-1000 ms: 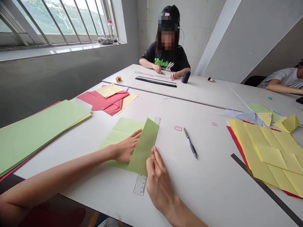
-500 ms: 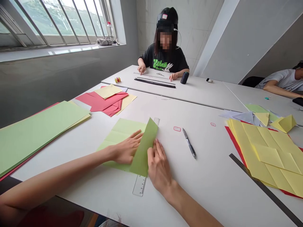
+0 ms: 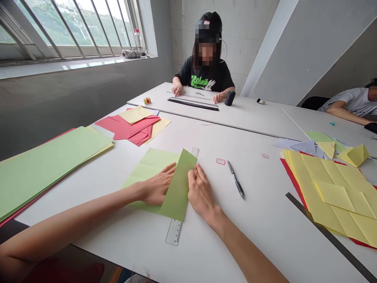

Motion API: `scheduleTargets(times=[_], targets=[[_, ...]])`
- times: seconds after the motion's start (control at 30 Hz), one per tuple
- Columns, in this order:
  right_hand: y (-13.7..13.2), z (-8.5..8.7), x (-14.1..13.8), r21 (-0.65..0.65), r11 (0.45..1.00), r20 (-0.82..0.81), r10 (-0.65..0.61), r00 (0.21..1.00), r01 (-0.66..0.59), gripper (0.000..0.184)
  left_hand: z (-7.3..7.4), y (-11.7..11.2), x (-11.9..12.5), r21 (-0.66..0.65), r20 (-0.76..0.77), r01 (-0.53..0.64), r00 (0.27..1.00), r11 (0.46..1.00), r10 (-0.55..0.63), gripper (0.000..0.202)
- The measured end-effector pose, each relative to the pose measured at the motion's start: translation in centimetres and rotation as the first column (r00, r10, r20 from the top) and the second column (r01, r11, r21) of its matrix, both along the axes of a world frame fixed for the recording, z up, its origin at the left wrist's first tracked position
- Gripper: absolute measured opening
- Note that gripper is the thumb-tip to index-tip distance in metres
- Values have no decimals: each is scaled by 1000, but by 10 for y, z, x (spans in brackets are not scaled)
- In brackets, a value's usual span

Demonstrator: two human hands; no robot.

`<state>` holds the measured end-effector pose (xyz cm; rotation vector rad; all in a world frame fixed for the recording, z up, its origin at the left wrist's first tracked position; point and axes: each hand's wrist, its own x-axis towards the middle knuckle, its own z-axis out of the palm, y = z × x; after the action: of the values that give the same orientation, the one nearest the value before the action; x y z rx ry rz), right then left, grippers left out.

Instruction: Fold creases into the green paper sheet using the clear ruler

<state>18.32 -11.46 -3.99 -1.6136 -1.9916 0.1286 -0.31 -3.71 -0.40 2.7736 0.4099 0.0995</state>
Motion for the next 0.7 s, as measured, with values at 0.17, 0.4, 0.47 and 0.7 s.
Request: scheduleTargets(times=[0.17,0.4,0.47,0.7], targets=[[0,-2,1,1,1000,-25,-1,1000,1,34,4,-2,1,16,2,4,1000,1000,-4,56],[17,6,14,-31,999,-217,-22,976,15,28,1,1,0,-30,-25,-18,1000,999,17,76],[22,1,8,-49,999,-219,-20,976,9,29,1,0,0,-12,-1,-2,1000,1000,2,66],[12,6,14,-143,987,-420,-134,898,80,21,2,-1,0,-20,-23,-25,999,999,24,72]])
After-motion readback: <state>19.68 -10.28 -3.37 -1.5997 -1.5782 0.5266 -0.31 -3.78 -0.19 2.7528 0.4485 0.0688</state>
